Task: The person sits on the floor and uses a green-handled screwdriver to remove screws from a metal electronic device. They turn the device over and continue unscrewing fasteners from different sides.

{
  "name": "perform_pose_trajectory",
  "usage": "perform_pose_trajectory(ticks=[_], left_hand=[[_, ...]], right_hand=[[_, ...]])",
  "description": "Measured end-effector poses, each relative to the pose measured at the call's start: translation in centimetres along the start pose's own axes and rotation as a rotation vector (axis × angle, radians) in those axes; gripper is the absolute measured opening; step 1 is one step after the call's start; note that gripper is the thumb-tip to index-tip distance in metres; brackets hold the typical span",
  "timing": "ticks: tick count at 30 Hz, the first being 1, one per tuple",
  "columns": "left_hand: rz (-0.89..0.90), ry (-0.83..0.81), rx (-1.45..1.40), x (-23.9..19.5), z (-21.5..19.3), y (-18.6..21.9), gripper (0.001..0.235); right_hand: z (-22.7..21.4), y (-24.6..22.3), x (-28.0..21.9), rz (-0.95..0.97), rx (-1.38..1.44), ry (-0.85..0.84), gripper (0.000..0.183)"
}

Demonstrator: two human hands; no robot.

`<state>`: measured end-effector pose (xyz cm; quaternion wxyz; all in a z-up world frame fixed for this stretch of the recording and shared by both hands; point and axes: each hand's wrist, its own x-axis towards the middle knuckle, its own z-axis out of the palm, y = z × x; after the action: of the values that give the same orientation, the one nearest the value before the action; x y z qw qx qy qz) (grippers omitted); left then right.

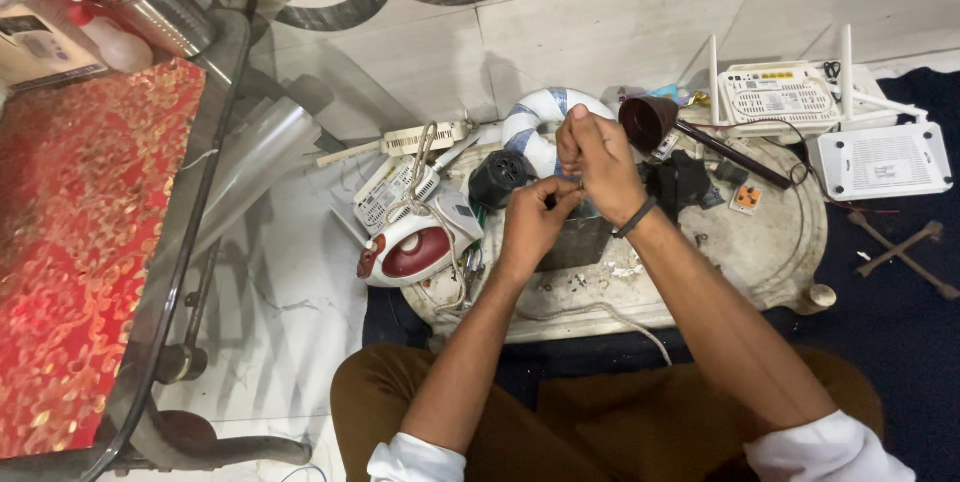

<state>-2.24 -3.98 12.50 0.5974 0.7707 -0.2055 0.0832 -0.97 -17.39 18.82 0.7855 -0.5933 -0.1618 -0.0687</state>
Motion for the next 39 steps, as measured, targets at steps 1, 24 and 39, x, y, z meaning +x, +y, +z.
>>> perform_pose_trajectory(ticks=[1,24,39], left_hand=[[-0.002,0.002,0.016,0.1,0.0,0.0,0.012],[-0.065,0.038,0.106,0.1,0.4,1.1,0.019],[-0.055,0.021,0.110,0.2,0.0,-0.9,0.019]], right_hand=[[0.0,0.0,0.1,-0.013,0.007,0.006,0.048],[-2.5,0.7,-0.3,-0.139,0.036,0.005,0.023],[-4.9,9.3,-3.6,-0.138,-0.179,0.145,0.021]])
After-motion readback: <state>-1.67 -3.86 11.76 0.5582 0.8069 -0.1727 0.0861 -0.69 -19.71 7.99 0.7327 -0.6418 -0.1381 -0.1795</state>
